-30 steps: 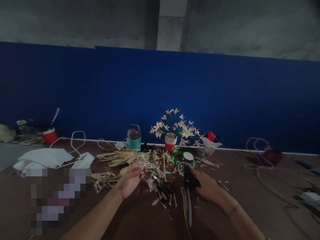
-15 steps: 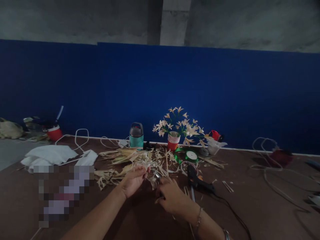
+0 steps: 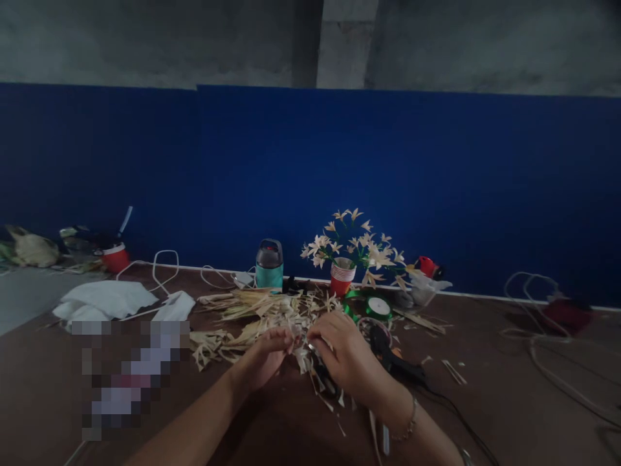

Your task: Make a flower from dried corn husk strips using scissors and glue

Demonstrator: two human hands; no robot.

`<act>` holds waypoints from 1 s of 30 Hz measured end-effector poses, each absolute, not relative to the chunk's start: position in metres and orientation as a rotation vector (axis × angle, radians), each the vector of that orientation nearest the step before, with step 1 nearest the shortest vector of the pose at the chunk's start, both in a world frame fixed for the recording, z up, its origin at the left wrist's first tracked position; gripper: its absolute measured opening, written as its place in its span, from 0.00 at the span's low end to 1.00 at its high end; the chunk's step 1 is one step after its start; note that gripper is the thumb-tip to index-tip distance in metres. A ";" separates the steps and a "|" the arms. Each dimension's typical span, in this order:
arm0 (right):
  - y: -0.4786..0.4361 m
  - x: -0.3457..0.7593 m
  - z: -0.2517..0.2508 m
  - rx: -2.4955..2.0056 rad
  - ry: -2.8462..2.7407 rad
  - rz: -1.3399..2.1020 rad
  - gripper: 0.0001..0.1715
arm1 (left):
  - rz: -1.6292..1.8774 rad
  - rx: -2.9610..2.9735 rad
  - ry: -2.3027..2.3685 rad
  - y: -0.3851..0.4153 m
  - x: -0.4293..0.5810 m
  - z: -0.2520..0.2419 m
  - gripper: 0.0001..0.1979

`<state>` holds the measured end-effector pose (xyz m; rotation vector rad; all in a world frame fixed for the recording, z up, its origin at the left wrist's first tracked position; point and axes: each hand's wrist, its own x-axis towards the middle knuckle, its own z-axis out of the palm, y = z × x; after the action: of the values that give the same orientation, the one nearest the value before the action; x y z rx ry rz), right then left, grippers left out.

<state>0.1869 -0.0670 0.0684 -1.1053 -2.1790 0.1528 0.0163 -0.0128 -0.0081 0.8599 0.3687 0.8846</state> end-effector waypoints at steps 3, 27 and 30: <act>-0.064 0.182 0.069 -1.029 -2.135 0.157 0.09 | 0.864 0.872 0.357 -0.012 0.016 -0.009 0.09; -0.057 0.176 0.054 -1.012 -2.020 0.062 0.08 | 0.894 0.900 0.397 -0.018 0.019 -0.004 0.09; -0.058 0.175 0.055 -1.000 -2.029 0.029 0.08 | 0.890 0.893 0.383 -0.017 0.019 -0.006 0.07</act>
<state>0.1747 -0.0577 0.0547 -0.9999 -2.0290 0.0293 0.0187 -0.0174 -0.0058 0.8933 0.3834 0.8901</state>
